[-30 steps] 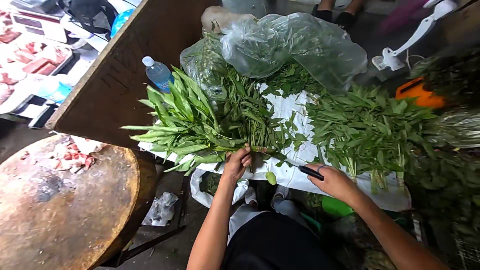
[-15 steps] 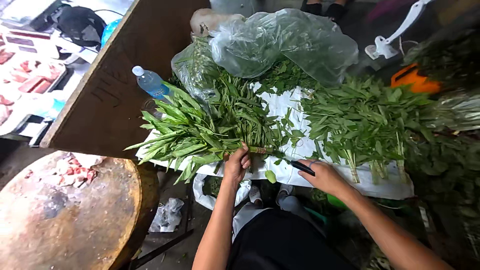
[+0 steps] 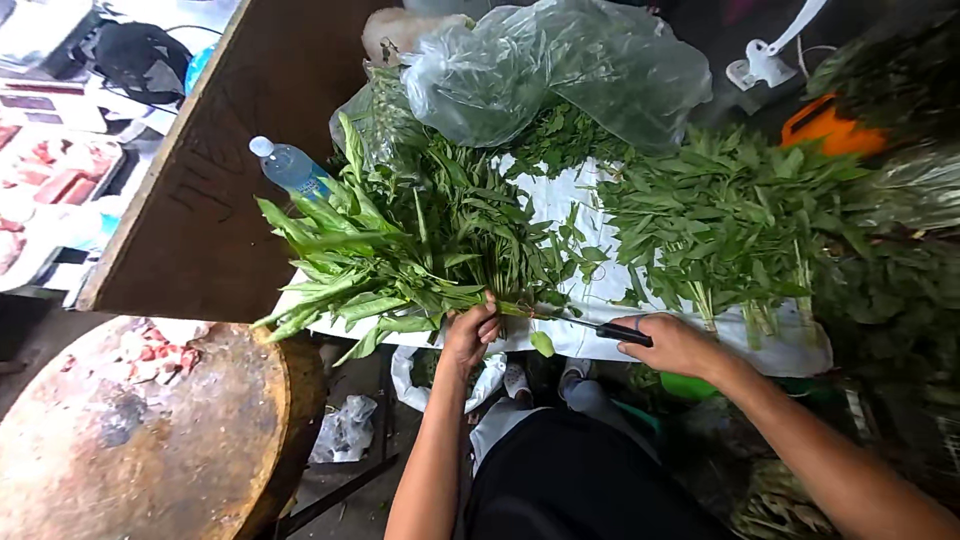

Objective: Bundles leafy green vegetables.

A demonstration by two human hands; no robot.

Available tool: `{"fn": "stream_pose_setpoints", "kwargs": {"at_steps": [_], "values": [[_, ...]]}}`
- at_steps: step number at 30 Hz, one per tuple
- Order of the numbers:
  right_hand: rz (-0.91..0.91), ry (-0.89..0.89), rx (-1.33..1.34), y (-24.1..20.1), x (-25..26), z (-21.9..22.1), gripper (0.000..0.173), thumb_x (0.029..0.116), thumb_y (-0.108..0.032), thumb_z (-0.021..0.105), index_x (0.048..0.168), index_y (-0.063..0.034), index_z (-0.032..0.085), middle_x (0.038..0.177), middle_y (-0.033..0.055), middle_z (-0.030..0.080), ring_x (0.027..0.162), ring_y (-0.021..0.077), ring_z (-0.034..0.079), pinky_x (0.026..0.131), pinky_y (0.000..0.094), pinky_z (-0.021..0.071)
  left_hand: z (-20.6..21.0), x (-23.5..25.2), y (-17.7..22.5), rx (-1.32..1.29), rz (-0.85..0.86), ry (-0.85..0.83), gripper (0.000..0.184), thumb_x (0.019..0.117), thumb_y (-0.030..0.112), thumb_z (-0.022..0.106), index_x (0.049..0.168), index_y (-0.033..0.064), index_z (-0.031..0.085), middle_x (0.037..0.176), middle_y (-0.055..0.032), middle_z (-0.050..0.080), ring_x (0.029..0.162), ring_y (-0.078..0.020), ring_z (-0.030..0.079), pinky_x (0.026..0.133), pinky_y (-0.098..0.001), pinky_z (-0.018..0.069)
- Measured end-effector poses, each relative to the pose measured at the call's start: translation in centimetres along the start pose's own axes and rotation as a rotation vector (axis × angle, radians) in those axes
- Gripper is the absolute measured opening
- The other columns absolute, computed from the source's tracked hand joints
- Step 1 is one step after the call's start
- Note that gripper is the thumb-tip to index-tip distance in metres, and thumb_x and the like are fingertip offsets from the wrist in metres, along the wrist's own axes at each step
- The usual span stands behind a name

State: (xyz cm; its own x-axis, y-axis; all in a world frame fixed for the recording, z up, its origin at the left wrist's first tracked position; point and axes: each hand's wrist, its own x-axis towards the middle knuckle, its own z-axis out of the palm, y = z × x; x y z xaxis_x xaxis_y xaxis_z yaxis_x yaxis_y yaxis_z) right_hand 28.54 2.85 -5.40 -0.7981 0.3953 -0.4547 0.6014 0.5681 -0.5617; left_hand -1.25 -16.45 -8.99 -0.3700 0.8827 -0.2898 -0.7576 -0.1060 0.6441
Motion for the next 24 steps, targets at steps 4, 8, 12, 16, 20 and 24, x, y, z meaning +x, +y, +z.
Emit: {"fn": "stream_pose_setpoints", "kwargs": {"at_steps": [4,8,12,16,20,24], "values": [[0.205,0.081,0.056,1.2,-0.7,0.7,0.041,0.0999,-0.031,0.064,0.135,-0.0102,0.065,0.116,0.0180,0.071,0.109,0.0342,0.068,0.098,0.0573,0.0506,1.0,0.7,0.4,0.023,0.023,0.162,0.011,0.0973,0.004,0.050,0.098,0.0078,0.060,0.054,0.0052,0.049,0.040,-0.0017,0.045,0.041,-0.0162,0.0414],[0.326,0.327,0.278,0.0,-0.8,2.7,0.046,0.0978,-0.024,0.063,0.136,0.0001,0.054,0.109,0.0216,0.067,0.097,0.0338,0.067,0.089,0.0546,0.0537,2.4,2.0,0.0,0.025,0.058,0.310,0.018,0.1049,0.007,0.047,0.094,0.0050,0.061,0.054,0.0045,0.047,0.042,-0.0027,0.042,0.043,-0.0167,0.0403],[0.279,0.432,0.493,-2.7,0.7,3.9,0.048,0.0992,-0.030,0.061,0.135,0.0004,0.050,0.089,0.0124,0.065,0.069,0.0212,0.067,0.067,0.0418,0.0598,5.4,4.4,-0.6,-0.018,0.097,0.412,0.015,0.1046,0.010,0.054,0.095,0.0019,0.062,0.054,0.0027,0.046,0.042,-0.0053,0.042,0.044,-0.0192,0.0417],[0.191,0.596,0.503,-6.7,1.0,1.0,0.048,0.0971,-0.035,0.063,0.133,-0.0033,0.056,0.085,0.0070,0.066,0.064,0.0160,0.065,0.062,0.0362,0.0583,8.4,7.1,-0.7,-0.030,0.116,0.393,0.014,0.1041,0.010,0.056,0.093,0.0020,0.061,0.055,0.0022,0.046,0.042,-0.0058,0.042,0.043,-0.0196,0.0416],[-0.259,0.990,0.535,-13.4,-3.0,-5.9,0.043,0.0970,-0.021,0.062,0.127,0.0074,0.051,0.085,0.0012,0.064,0.062,0.0100,0.063,0.056,0.0299,0.0595,10.4,9.2,-0.4,0.037,0.172,0.334,0.015,0.1021,0.008,0.059,0.089,0.0012,0.062,0.054,0.0005,0.048,0.043,-0.0073,0.044,0.045,-0.0212,0.0427],[-0.669,1.225,0.646,-14.0,-2.4,-4.8,0.010,0.0994,-0.021,0.061,0.109,-0.0171,0.062,0.075,-0.0094,0.065,0.059,0.0066,0.062,0.057,0.0278,0.0581,11.7,10.0,0.0,0.073,0.246,0.288,0.005,0.0971,0.004,0.064,0.095,-0.0003,0.062,0.056,-0.0018,0.050,0.044,-0.0094,0.046,0.044,-0.0235,0.0432]]}}
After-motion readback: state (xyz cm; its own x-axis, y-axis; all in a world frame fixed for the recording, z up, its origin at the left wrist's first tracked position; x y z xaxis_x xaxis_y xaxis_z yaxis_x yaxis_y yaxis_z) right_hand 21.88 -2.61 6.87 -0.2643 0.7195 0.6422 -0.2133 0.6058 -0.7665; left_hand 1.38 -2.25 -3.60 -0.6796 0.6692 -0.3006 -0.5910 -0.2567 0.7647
